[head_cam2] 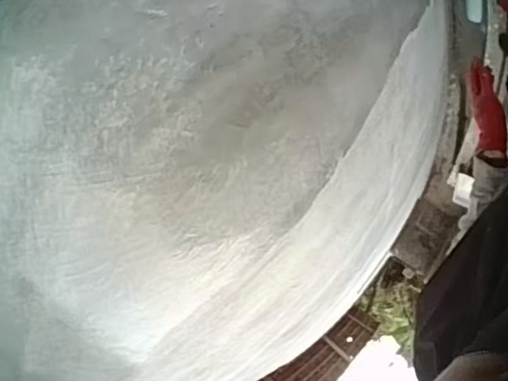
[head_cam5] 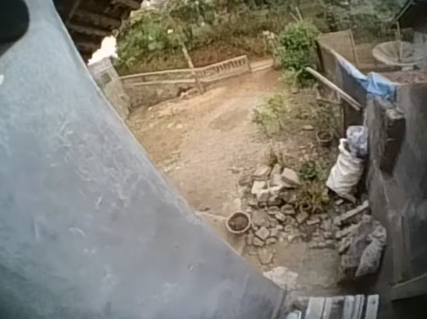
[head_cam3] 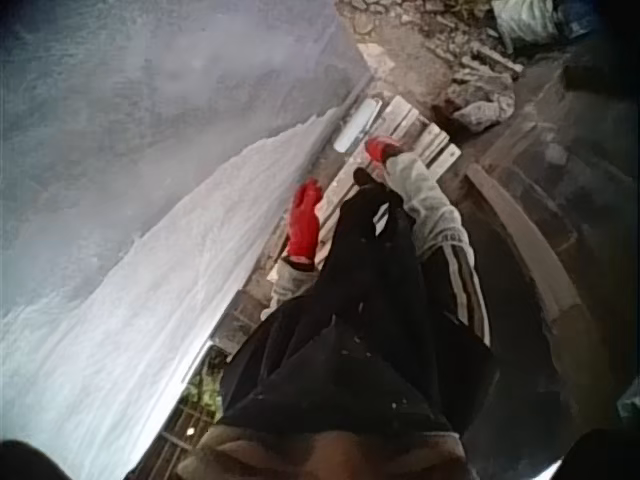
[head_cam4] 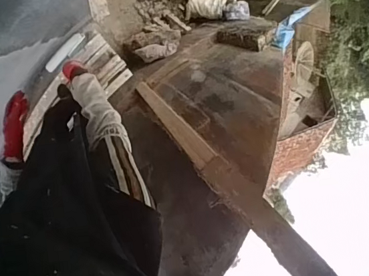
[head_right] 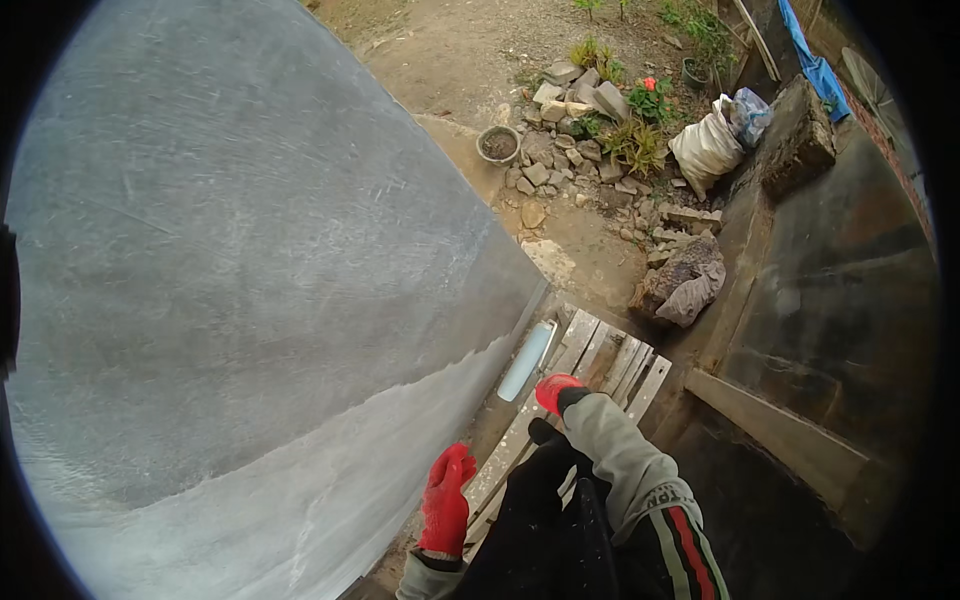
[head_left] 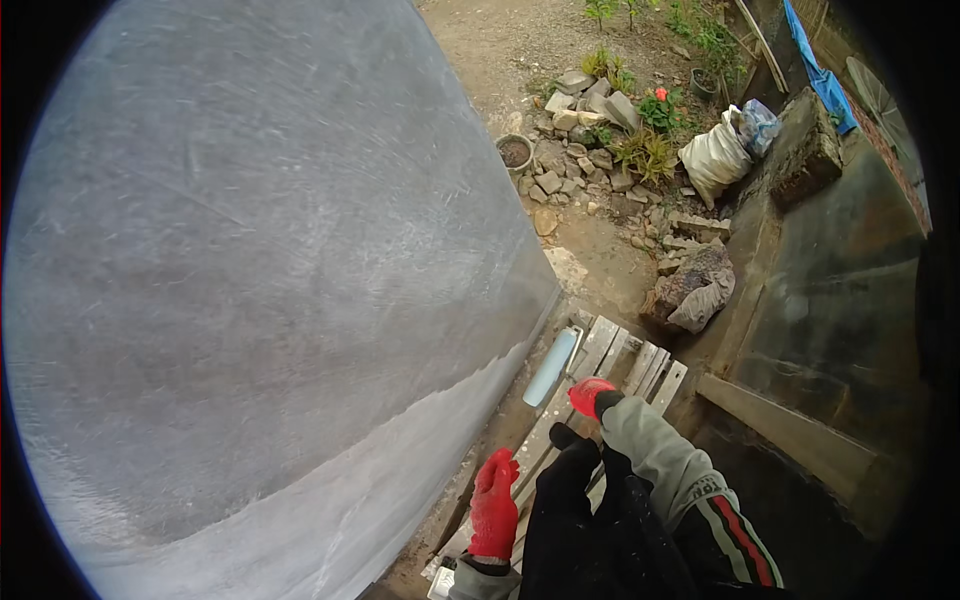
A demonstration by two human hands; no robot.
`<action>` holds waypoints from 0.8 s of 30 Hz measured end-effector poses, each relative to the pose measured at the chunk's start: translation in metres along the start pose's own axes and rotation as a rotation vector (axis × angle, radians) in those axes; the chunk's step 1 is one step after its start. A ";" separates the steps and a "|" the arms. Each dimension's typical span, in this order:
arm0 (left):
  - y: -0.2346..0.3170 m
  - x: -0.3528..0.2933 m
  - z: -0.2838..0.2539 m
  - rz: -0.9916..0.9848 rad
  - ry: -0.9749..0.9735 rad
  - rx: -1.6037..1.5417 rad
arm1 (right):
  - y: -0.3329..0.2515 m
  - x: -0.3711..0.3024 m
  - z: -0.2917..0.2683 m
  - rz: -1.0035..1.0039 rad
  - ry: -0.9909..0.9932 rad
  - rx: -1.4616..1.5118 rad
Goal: The person paints a wall using a paint roller, rolls the paint roller in a paint tray, and applies paint onto the wall.
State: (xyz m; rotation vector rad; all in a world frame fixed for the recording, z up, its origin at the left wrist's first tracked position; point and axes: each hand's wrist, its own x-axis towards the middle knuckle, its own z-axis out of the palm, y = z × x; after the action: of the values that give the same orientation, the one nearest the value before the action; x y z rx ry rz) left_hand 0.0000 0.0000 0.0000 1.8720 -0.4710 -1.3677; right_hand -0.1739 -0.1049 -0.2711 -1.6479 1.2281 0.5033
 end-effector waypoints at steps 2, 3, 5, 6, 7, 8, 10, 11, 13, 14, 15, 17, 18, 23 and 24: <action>-0.046 0.043 0.013 -0.014 -0.008 0.000 | 0.028 0.066 0.042 -0.105 0.086 -0.123; -0.068 0.067 0.017 0.001 -0.010 0.023 | 0.045 0.102 0.063 -0.099 0.093 -0.097; -0.110 0.116 0.019 0.016 -0.006 0.018 | 0.071 0.184 0.108 -0.164 0.159 -0.055; -0.131 0.138 0.025 -0.018 0.043 -0.027 | 0.090 0.220 0.127 -0.261 0.292 -0.281; -0.150 0.157 0.024 -0.015 0.057 -0.023 | 0.097 0.257 0.147 -0.203 0.262 -0.199; -0.165 0.173 0.019 -0.017 0.079 -0.030 | 0.106 0.290 0.161 -0.153 0.219 -0.132; -0.194 0.209 0.016 -0.017 0.131 -0.043 | 0.121 0.346 0.176 -0.074 0.154 -0.051; -0.207 0.225 0.013 -0.034 0.134 -0.019 | 0.128 0.371 0.179 -0.046 0.135 -0.023; -0.234 0.254 0.006 -0.046 0.134 -0.023 | 0.140 0.416 0.186 -0.019 0.122 -0.002; -0.247 0.269 0.001 -0.060 0.083 0.020 | 0.146 0.438 0.191 -0.005 0.118 0.013; -0.260 0.283 -0.004 -0.079 0.053 -0.033 | 0.152 0.458 0.198 0.010 0.114 0.022; -0.286 0.310 -0.010 -0.116 -0.008 -0.138 | 0.165 0.499 0.213 0.027 0.115 0.037; -0.296 0.323 -0.013 -0.123 -0.029 -0.111 | 0.171 0.519 0.221 0.036 0.118 0.048; -0.325 0.357 -0.015 -0.153 -0.133 -0.067 | 0.194 0.603 0.248 0.073 0.134 0.077; -0.328 0.363 -0.013 -0.157 -0.144 -0.057 | 0.197 0.616 0.253 0.077 0.140 0.082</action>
State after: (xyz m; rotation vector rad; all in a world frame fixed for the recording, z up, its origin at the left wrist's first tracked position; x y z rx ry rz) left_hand 0.0975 -0.0282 -0.4788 1.8033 -0.3588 -1.6104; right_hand -0.0470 -0.1827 -0.9498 -1.5926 1.4012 0.3852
